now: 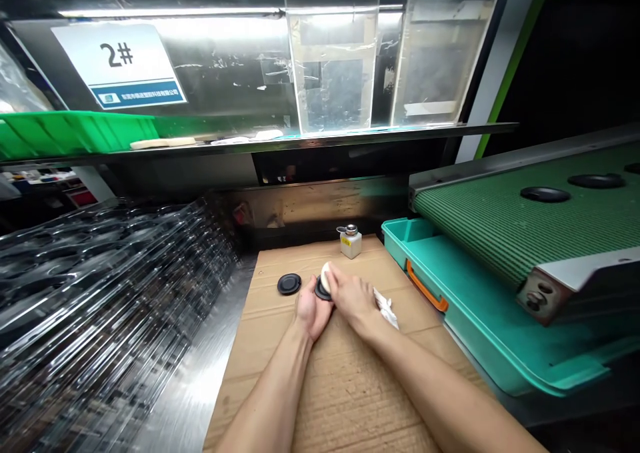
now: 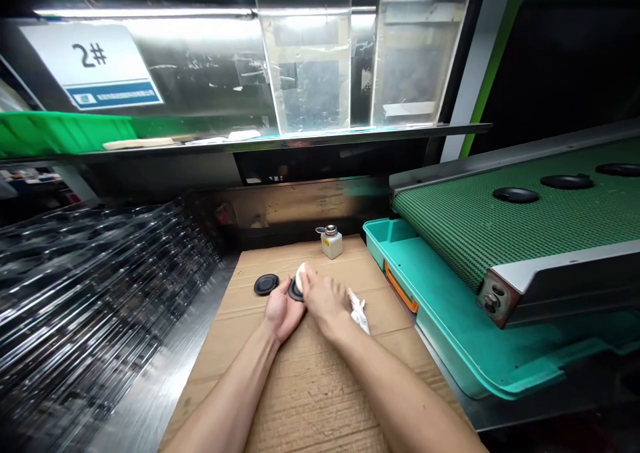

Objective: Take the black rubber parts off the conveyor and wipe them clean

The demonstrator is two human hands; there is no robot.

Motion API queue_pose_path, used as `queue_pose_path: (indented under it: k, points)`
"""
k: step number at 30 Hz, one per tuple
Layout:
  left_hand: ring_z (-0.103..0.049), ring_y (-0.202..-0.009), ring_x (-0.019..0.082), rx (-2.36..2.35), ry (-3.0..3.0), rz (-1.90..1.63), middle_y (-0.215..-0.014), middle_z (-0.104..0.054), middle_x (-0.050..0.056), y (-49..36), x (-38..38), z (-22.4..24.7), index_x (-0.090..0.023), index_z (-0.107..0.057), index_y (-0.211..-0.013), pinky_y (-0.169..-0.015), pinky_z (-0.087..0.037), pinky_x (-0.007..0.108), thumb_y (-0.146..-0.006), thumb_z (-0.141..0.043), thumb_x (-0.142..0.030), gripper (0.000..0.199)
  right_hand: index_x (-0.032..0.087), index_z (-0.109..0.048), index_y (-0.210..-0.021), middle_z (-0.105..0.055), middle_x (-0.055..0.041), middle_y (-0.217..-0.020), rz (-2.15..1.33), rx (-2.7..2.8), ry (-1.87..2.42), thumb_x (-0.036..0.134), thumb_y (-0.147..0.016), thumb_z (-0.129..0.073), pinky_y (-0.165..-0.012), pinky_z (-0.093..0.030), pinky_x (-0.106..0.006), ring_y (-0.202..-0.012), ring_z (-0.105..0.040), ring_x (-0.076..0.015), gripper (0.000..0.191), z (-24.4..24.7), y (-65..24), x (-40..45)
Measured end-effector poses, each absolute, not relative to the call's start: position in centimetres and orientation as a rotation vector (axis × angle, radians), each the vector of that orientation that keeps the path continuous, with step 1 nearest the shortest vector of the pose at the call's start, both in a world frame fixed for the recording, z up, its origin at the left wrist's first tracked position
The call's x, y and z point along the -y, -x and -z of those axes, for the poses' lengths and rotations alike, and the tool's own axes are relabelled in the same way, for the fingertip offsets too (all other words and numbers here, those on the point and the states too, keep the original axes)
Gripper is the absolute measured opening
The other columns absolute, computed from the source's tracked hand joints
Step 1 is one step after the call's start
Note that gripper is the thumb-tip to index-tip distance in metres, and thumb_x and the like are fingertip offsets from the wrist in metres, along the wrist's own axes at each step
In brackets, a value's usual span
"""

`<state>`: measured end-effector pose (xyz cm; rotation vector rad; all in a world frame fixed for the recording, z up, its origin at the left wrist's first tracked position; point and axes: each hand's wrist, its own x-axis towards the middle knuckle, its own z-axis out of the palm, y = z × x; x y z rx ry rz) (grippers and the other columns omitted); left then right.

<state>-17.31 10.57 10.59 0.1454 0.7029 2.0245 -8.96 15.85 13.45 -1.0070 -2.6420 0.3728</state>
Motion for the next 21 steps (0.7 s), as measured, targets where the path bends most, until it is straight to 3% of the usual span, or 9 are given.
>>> queue_pose_path:
  k: [5,12,17,21]
  points:
    - [-0.062,-0.114,0.026,-0.742,-0.147,-2.006,-0.120,-0.066,0.015,16.9,-10.7,-10.8,-0.012,-0.065,-0.106,-0.103,-0.049,0.043,-0.095,-0.045,-0.031,0.030,0.038,-0.042,-0.141,-0.070,-0.0092,-0.090,-0.380,2.628,1.000,0.054,-0.098,-0.023,-0.070,-0.046,-0.035,-0.078,-0.067,-0.0247,0.049,-12.8,9.0,-15.9]
    - [-0.064,-0.111,0.031,-0.773,-0.023,-2.157,-0.122,-0.062,0.022,18.8,-9.5,-12.1,-0.009,-0.059,-0.106,-0.088,-0.057,0.046,-0.095,-0.040,-0.027,0.028,0.033,-0.050,-0.135,-0.070,-0.0094,-0.094,-0.438,2.492,1.112,0.053,-0.097,-0.030,-0.071,-0.042,-0.034,-0.086,-0.066,-0.0267,0.048,-13.2,7.8,-19.8]
    - [-0.059,-0.118,0.036,-0.558,-0.001,-2.186,-0.130,-0.056,0.026,20.2,-7.8,-13.3,-0.009,-0.055,-0.116,-0.084,-0.058,0.053,-0.094,-0.033,-0.031,0.038,0.027,-0.066,-0.101,-0.070,-0.0049,-0.090,-0.586,2.616,0.893,0.059,-0.094,-0.035,-0.066,-0.036,-0.029,-0.086,-0.064,-0.0231,0.045,-13.4,6.9,-20.4]
    - [-0.055,-0.123,0.036,-0.440,-0.018,-2.157,-0.131,-0.056,0.026,20.2,-7.3,-13.5,-0.005,-0.054,-0.123,-0.085,-0.059,0.048,-0.091,-0.033,-0.022,0.042,0.024,-0.066,-0.087,-0.070,-0.0048,-0.096,-0.451,2.670,0.847,0.057,-0.095,-0.034,-0.065,-0.035,-0.028,-0.088,-0.063,-0.0208,0.047,-14.8,5.9,-21.1]
